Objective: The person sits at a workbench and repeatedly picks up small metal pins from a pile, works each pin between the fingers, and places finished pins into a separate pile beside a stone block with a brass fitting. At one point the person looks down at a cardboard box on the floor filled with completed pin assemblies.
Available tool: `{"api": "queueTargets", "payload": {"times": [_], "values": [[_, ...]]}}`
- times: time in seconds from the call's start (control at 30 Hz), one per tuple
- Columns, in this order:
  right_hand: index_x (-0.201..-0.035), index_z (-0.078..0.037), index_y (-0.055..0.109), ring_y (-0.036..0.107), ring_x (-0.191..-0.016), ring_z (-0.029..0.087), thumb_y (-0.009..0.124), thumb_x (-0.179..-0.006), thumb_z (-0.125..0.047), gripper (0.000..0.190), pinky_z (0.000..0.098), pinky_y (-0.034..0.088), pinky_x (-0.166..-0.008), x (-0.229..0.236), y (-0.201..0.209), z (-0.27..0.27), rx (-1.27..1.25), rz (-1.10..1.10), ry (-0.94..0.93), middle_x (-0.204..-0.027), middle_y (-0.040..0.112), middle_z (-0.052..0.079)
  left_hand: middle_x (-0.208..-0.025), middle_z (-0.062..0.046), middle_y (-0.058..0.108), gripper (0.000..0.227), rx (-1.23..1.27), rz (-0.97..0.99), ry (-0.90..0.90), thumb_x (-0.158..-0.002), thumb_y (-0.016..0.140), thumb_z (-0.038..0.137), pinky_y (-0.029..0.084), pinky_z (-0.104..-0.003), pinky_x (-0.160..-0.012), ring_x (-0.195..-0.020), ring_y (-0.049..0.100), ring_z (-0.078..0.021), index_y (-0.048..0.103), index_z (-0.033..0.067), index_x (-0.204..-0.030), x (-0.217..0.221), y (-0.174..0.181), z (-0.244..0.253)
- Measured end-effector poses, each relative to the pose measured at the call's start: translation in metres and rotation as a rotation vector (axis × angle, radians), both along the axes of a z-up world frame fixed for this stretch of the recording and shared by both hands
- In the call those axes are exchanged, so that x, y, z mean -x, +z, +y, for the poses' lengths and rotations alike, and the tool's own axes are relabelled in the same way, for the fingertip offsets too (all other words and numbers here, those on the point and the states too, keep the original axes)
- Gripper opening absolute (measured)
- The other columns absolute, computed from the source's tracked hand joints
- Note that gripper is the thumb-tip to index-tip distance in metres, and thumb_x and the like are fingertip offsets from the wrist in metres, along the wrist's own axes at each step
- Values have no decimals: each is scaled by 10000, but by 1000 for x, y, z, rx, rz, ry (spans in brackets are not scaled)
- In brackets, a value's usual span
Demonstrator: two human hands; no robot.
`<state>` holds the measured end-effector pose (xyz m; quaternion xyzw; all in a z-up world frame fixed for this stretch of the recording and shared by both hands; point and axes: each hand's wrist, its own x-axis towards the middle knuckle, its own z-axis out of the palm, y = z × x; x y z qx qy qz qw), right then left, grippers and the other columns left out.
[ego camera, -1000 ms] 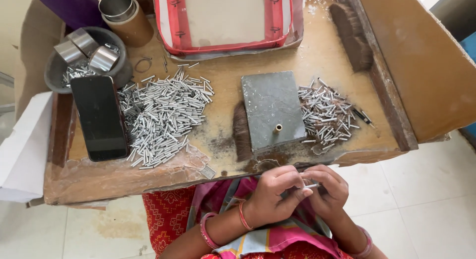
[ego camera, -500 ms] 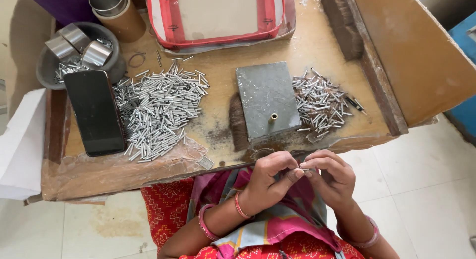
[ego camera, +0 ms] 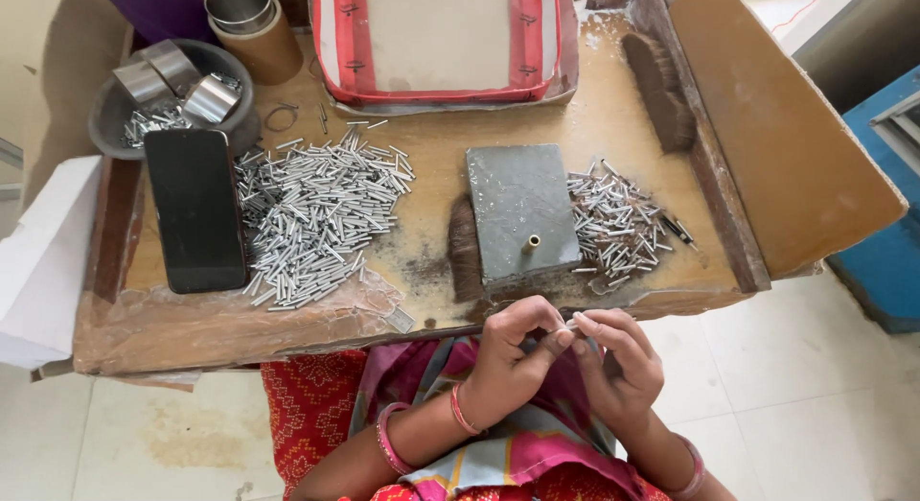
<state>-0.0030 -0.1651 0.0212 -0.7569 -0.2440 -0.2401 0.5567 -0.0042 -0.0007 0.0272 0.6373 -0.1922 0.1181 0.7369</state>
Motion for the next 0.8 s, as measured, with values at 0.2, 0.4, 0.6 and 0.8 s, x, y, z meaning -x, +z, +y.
{"api": "queueTargets", "payload": {"times": [0.2, 0.4, 0.6, 0.8], "values": [[-1018, -23, 683, 681, -873, 238, 757, -848, 27, 192, 332, 554, -774, -24, 17, -3, 182, -214, 61, -984, 690, 118, -789, -92, 603, 99, -74, 177, 4, -970, 713, 34, 446, -259, -637, -698, 555, -137, 630, 4, -924, 7, 14, 10], [-1047, -19, 679, 679, -917, 252, 779, -952, 19, 143, 350, 537, -815, -65, 38, -26, 316, -383, -71, -1060, 697, 112, -1133, -136, 616, 265, -616, -310, 256, -877, 756, 41, 521, -410, -926, -1070, 619, -335, 624, 42, -1107, 11, 58, 55], [-1107, -3, 700, 654, -1049, 263, 764, -1027, 14, 104, 338, 531, -916, -62, 54, -4, 353, -343, -253, -1110, 683, 129, -1340, -199, 518, 554, -910, -199, 486, -742, 790, 71, 407, -504, -1052, -1256, 496, -415, 571, 41, -1249, -5, 55, 87], [-1002, -15, 726, 654, -951, 275, 748, -825, 31, 184, 391, 540, -859, -43, 43, 56, 412, -371, 50, -1054, 686, 107, -1347, -175, 586, 407, -631, -124, 575, -861, 759, 110, 423, -448, -1104, -1290, 548, -363, 598, 42, -1228, -17, 37, 78]]}}
